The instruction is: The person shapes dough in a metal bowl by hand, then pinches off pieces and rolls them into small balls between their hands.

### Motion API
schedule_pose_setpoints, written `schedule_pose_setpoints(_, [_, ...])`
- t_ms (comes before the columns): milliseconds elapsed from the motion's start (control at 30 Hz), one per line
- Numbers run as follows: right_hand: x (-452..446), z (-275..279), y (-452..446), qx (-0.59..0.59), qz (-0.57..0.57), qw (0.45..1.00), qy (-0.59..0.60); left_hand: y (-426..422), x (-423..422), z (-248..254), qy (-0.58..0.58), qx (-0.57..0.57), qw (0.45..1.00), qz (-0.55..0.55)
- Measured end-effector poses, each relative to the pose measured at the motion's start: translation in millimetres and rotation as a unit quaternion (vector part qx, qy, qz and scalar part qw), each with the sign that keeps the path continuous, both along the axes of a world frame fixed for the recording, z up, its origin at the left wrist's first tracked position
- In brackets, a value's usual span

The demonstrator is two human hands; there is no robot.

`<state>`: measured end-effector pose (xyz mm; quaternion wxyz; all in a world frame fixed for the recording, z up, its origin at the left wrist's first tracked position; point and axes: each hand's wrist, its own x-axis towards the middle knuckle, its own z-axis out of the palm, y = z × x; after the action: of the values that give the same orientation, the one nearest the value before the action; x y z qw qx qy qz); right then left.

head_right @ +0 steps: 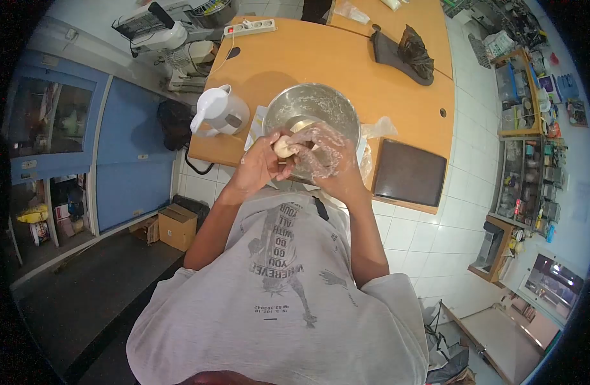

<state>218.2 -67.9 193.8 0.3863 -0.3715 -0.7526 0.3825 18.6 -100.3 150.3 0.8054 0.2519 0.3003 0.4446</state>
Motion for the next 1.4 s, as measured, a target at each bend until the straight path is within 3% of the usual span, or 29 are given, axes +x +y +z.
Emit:
schedule_pose_setpoints(333, [-6,10,3,-0.005,-0.038,0.999,0.017,-4,-5,-2,-0.124,-0.073,0.987,0.066])
schedule_pose_setpoints(700, [6,15,8,0.027,0.006,0.996,-0.090,0,-3,-1,-0.054,-0.031,0.995,0.082])
schedule_pose_setpoints(933, [1,20,10,0.032,0.002,0.995,-0.094,4,-11,-1,-0.022,0.004,0.998,0.059])
schedule_pose_setpoints(1100, [-3,10,10,0.055,-0.009,0.998,-0.024,3,-13,-2,-0.008,0.022,0.998,0.055])
schedule_pose_setpoints(1200, [-4,19,9,0.052,-0.010,0.996,-0.075,3,-12,-4,-0.016,0.025,0.998,0.060])
schedule_pose_setpoints(1400, [-10,26,7,0.050,-0.017,0.997,-0.049,2,-11,-2,-0.035,0.027,0.997,0.065])
